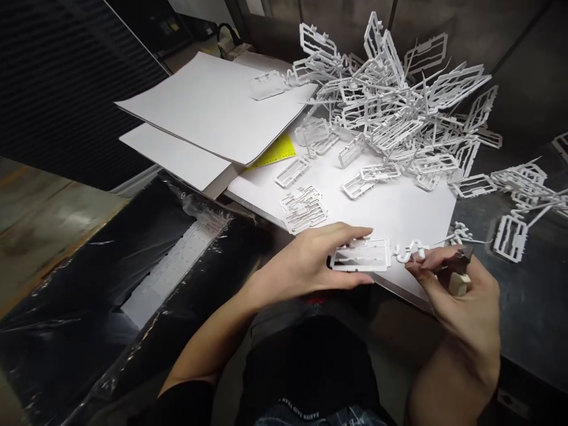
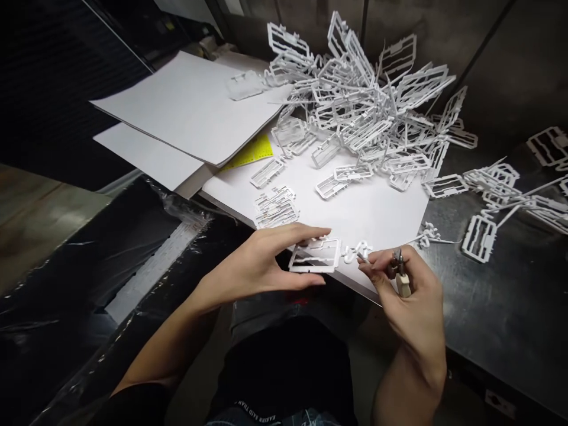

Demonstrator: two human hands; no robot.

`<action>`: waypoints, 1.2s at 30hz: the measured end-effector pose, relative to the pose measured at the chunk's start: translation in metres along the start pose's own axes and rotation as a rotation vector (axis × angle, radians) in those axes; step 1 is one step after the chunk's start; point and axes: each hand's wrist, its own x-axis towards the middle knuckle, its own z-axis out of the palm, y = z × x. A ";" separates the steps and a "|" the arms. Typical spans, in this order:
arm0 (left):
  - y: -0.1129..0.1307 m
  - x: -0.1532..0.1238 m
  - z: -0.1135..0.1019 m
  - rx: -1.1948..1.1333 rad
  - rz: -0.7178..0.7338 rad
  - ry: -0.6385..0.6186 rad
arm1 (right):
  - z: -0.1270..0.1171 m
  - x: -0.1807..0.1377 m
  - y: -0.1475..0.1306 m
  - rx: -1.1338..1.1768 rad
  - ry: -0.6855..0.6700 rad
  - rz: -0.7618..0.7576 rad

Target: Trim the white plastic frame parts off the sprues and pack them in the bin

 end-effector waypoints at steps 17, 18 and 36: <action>0.012 -0.012 0.007 0.411 0.080 0.364 | 0.010 -0.019 -0.015 -0.213 -0.268 0.035; 0.012 -0.012 0.007 0.411 0.083 0.362 | 0.010 -0.019 -0.016 -0.205 -0.268 0.039; 0.014 -0.015 0.007 0.457 0.087 0.341 | 0.008 -0.020 -0.014 -0.181 -0.260 0.068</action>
